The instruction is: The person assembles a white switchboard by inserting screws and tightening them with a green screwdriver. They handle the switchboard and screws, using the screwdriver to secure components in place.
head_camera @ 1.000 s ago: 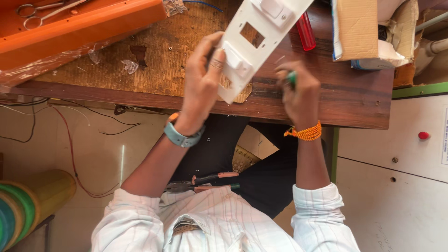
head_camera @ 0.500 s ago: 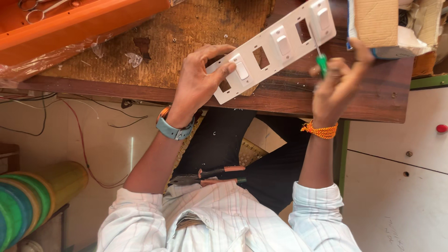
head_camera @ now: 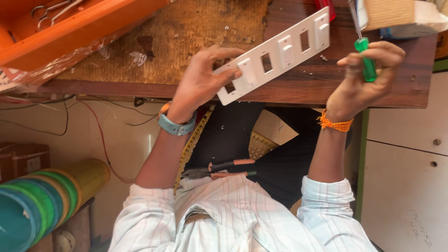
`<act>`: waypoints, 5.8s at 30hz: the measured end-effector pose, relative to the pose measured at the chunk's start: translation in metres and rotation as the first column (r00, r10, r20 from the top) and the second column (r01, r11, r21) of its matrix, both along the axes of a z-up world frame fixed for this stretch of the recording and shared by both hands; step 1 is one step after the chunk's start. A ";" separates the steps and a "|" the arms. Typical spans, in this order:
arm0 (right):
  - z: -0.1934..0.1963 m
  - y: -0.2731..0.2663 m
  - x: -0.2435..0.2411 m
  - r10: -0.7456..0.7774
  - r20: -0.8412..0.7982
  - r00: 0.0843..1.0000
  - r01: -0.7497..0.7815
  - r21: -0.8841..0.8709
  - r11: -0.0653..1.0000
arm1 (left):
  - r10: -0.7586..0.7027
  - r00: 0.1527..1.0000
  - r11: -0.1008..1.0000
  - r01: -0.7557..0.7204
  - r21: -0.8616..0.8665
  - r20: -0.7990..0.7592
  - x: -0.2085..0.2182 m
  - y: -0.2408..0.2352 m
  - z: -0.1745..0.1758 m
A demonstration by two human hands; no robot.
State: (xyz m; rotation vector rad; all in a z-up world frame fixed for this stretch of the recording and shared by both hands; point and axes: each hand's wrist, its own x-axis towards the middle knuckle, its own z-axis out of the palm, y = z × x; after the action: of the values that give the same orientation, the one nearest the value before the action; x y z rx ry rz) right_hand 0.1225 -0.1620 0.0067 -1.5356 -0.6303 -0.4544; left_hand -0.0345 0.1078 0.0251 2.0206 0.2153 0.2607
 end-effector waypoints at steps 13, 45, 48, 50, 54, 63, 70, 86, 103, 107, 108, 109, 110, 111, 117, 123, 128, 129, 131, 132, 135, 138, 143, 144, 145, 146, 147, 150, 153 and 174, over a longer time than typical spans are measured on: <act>0.016 0.003 -0.024 0.361 -0.163 0.918 -0.259 0.443 0.858 | 0.116 0.961 0.967 -0.050 -0.251 0.253 -0.008 -0.002 -0.013; -0.003 0.074 -0.059 0.445 -0.256 0.858 -0.398 0.216 0.892 | 0.099 0.991 0.947 -0.068 -0.314 0.085 -0.009 0.002 0.003; -0.005 0.073 -0.062 0.444 -0.231 0.866 -0.408 0.188 0.893 | 0.121 0.988 0.953 -0.087 -0.291 0.101 -0.010 0.000 0.002; -0.005 0.074 -0.065 0.459 -0.208 0.864 -0.432 0.163 0.887 | 0.134 0.983 0.964 -0.100 -0.247 0.126 -0.010 -0.002 -0.001; 0.005 0.076 -0.068 0.502 -0.142 0.853 -0.494 0.093 0.865 | 0.146 0.978 0.981 -0.123 -0.152 0.151 -0.009 -0.003 -0.008; 0.058 0.075 -0.062 0.591 0.229 0.774 -0.435 -0.485 0.759 | 0.135 0.979 0.959 -0.089 -0.270 0.154 -0.012 -0.003 -0.009; 0.061 0.082 -0.045 0.552 0.310 0.774 -0.284 -0.610 0.740 | 0.097 0.981 0.962 -0.048 -0.270 0.169 -0.008 0.000 -0.007; 0.080 0.088 -0.043 0.490 0.267 0.830 -0.181 -0.702 0.689 | 0.118 0.983 0.933 -0.063 -0.354 0.137 -0.005 -0.009 -0.003; 0.051 0.015 0.000 0.221 0.205 0.953 -0.191 -0.156 0.969 | 0.186 0.933 0.961 -0.107 -0.255 0.307 0.001 -0.012 -0.017; 0.066 -0.029 0.015 0.025 -0.134 0.991 -0.048 -0.175 0.983 | 0.229 0.962 0.969 -0.210 -0.130 0.148 0.002 -0.013 -0.017; 0.065 -0.034 0.016 -0.014 0.020 1.000 0.020 -0.336 0.942 | 0.214 0.954 0.976 -0.198 -0.095 0.211 0.001 -0.014 -0.017; 0.063 -0.037 0.016 -0.025 0.171 0.985 0.105 -0.477 0.872 | 0.194 0.943 0.981 -0.185 -0.057 0.271 0.000 -0.014 -0.018; 0.062 -0.039 0.017 -0.008 0.312 0.950 0.202 -0.594 0.779 | 0.205 0.954 0.979 -0.195 -0.067 0.220 0.001 -0.014 -0.019; 0.059 -0.039 0.017 0.020 0.315 0.949 0.191 -0.622 0.759 | 0.216 0.962 0.976 -0.206 -0.076 0.166 0.001 -0.014 -0.020; 0.042 -0.022 0.022 0.155 0.206 0.966 0.065 -0.775 0.629 | 0.265 0.944 0.884 -0.155 -0.441 0.200 -0.001 -0.010 -0.032; 0.044 -0.013 0.020 0.219 0.208 0.953 0.060 -0.841 0.538 | 0.331 0.872 0.840 -0.098 -0.534 0.361 -0.009 -0.015 -0.038; 0.057 -0.005 0.013 0.261 0.274 0.926 0.152 -0.901 0.407 | 0.385 0.863 0.790 -0.125 -0.600 0.326 -0.008 -0.026 -0.021; 0.061 -0.003 0.011 0.249 0.275 0.929 0.148 -0.890 0.431 | 0.406 0.860 0.786 -0.156 -0.599 0.308 -0.007 -0.028 -0.015; 0.068 -0.002 0.007 0.233 0.275 0.933 0.136 -0.868 0.478 | 0.447 0.852 0.775 -0.217 -0.594 0.272 -0.003 -0.033 -0.005; 0.069 -0.002 0.006 0.189 0.286 0.939 0.138 -0.820 0.556 | 0.467 0.847 0.769 -0.247 -0.590 0.254 -0.001 -0.035 -0.003; 0.068 -0.008 0.004 0.083 0.289 0.954 0.140 -0.671 0.729 | 0.494 0.813 0.836 -0.346 -0.426 0.310 0.004 -0.040 0.001; 0.061 -0.023 0.005 -0.004 0.247 0.969 0.140 -0.535 0.833 | 0.456 0.784 0.853 -0.520 0.045 0.420 0.004 -0.045 0.006; 0.049 -0.043 0.007 -0.100 0.100 0.990 0.129 -0.354 0.926 | 0.354 0.794 0.803 -0.529 0.275 0.494 -0.016 -0.060 0.019; 0.048 -0.041 0.007 -0.098 0.083 0.992 0.121 -0.350 0.929 | 0.328 0.820 0.859 -0.466 0.212 0.470 -0.023 -0.060 0.026; 0.047 -0.038 0.007 -0.087 0.068 0.994 0.106 -0.355 0.929 | 0.309 0.840 0.904 -0.405 0.136 0.445 -0.026 -0.060 0.033; 0.047 -0.035 0.006 -0.076 0.053 0.996 0.090 -0.360 0.929 | 0.237 0.846 0.929 -0.341 0.144 0.477 -0.028 -0.058 0.042; 0.048 -0.032 0.005 -0.063 0.041 0.997 0.073 -0.350 0.934 | 0.170 0.844 0.947 -0.283 0.153 0.508 -0.033 -0.056 0.052; 0.049 -0.031 -0.002 -0.003 -0.010 1.000 0.000 -0.275 0.961 | 0.039 0.818 0.935 -0.232 0.267 0.574 -0.029 -0.067 0.072; 0.043 -0.028 -0.007 0.015 -0.029 0.999 -0.020 -0.183 0.983 | -0.294 0.769 0.615 -0.302 0.728 0.568 0.000 -0.064 0.088; -0.003 -0.039 0.022 -0.191 0.218 0.957 0.248 -0.276 0.929 | -0.973 0.217 -0.191 -0.555 0.810 -0.080 0.086 -0.053 0.147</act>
State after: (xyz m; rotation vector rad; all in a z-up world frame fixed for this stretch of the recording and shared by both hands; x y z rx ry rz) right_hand 0.1440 -0.2013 0.0040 -1.8803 -0.6988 -0.7068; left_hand 0.0512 0.0544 0.1724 2.5115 -2.4103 1.6014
